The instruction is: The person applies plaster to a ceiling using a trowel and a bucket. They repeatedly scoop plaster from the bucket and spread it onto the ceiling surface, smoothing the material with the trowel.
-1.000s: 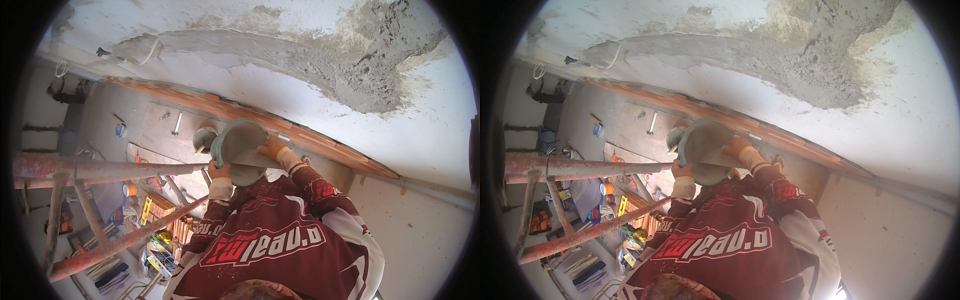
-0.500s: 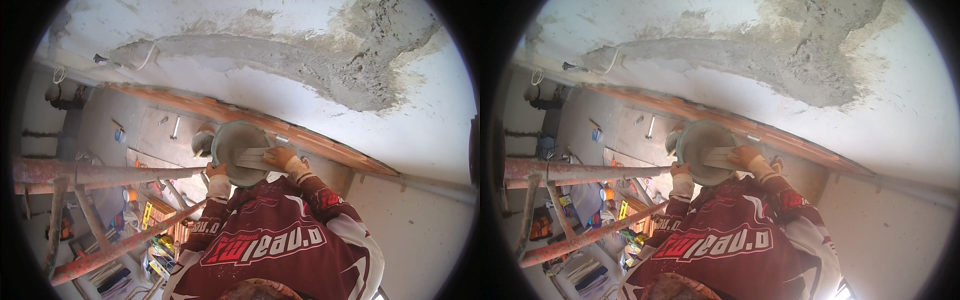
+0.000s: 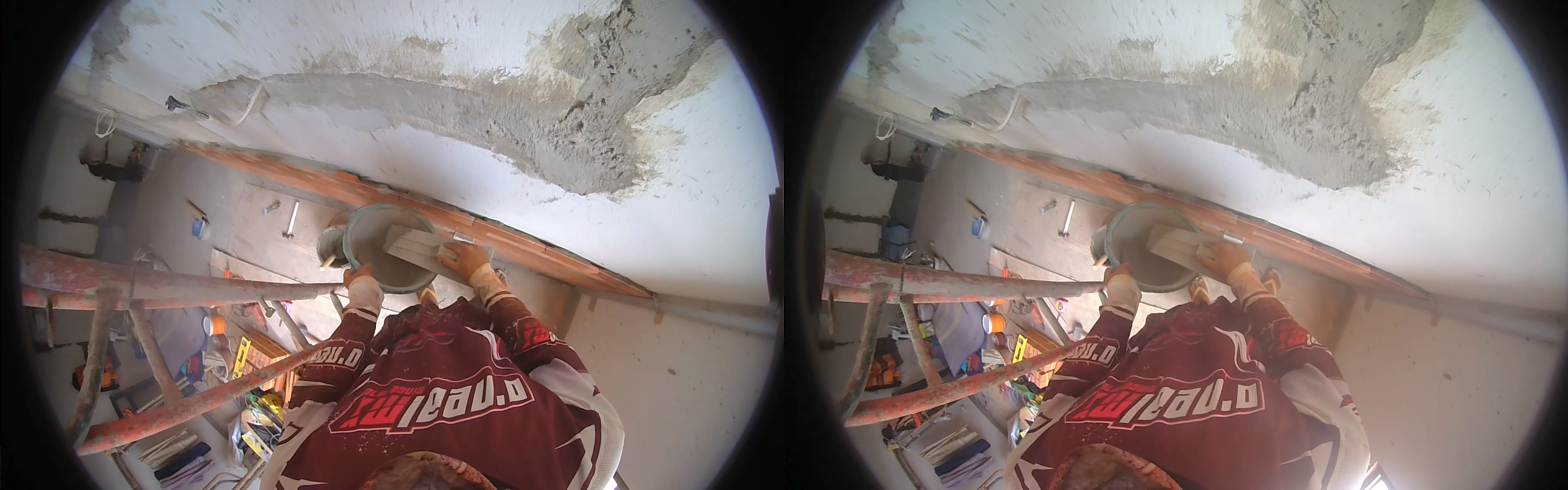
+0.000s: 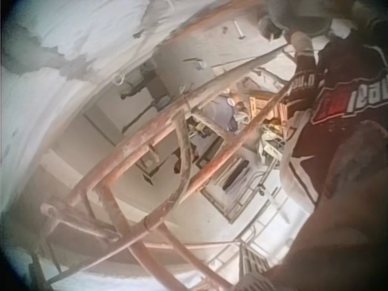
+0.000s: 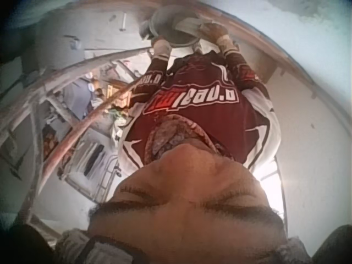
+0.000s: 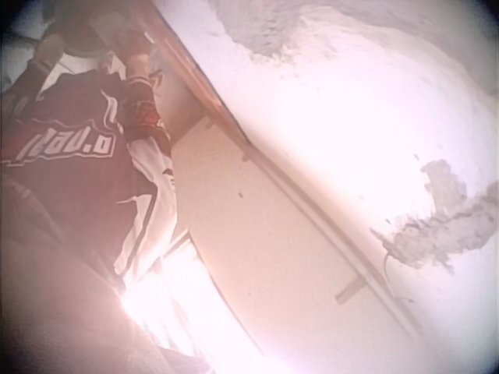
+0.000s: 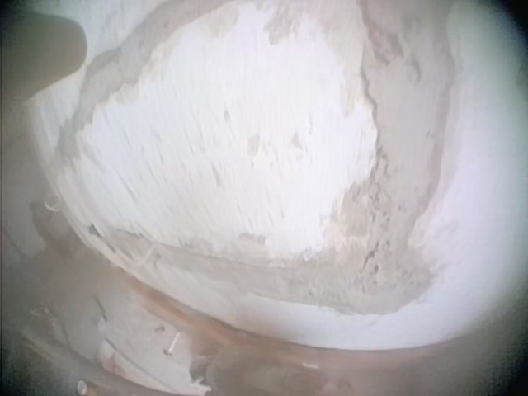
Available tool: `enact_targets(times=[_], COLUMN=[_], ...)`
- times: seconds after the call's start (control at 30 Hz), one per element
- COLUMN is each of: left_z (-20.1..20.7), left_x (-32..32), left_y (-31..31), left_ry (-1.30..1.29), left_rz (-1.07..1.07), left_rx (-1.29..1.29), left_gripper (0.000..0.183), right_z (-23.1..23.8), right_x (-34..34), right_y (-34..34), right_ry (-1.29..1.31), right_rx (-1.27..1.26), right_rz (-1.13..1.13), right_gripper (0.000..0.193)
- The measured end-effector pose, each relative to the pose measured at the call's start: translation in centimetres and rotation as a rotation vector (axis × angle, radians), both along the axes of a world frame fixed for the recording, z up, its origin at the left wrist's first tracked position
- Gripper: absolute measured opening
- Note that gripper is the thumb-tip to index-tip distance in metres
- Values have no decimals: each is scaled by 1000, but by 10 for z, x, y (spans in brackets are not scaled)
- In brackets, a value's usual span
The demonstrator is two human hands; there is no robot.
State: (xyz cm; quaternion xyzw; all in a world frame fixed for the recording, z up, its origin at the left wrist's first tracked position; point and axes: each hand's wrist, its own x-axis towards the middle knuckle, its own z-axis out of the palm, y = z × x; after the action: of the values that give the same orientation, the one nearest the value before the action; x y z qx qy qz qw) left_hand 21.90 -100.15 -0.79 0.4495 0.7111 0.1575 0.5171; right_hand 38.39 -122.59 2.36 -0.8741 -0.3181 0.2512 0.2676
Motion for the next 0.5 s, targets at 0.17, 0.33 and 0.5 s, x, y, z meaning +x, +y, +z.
enact_targets(times=[0.17, 0.33, 0.5], left_z=[-7, 9, -76], left_x=[20, 14, -48], left_y=[14, 11, 34], left_ry=[218, 342, 130], left_rz=[72, -31, 108], left_rx=[-108, -195, -160], left_gripper=[35, 41, 36], right_z=[-30, -33, -24], right_x=[7, 18, 21], right_y=[20, 42, 72], right_ry=[-182, -93, -8], right_rx=[169, 196, 243], right_rz=[-122, -220, -267], right_gripper=[47, 48, 50])
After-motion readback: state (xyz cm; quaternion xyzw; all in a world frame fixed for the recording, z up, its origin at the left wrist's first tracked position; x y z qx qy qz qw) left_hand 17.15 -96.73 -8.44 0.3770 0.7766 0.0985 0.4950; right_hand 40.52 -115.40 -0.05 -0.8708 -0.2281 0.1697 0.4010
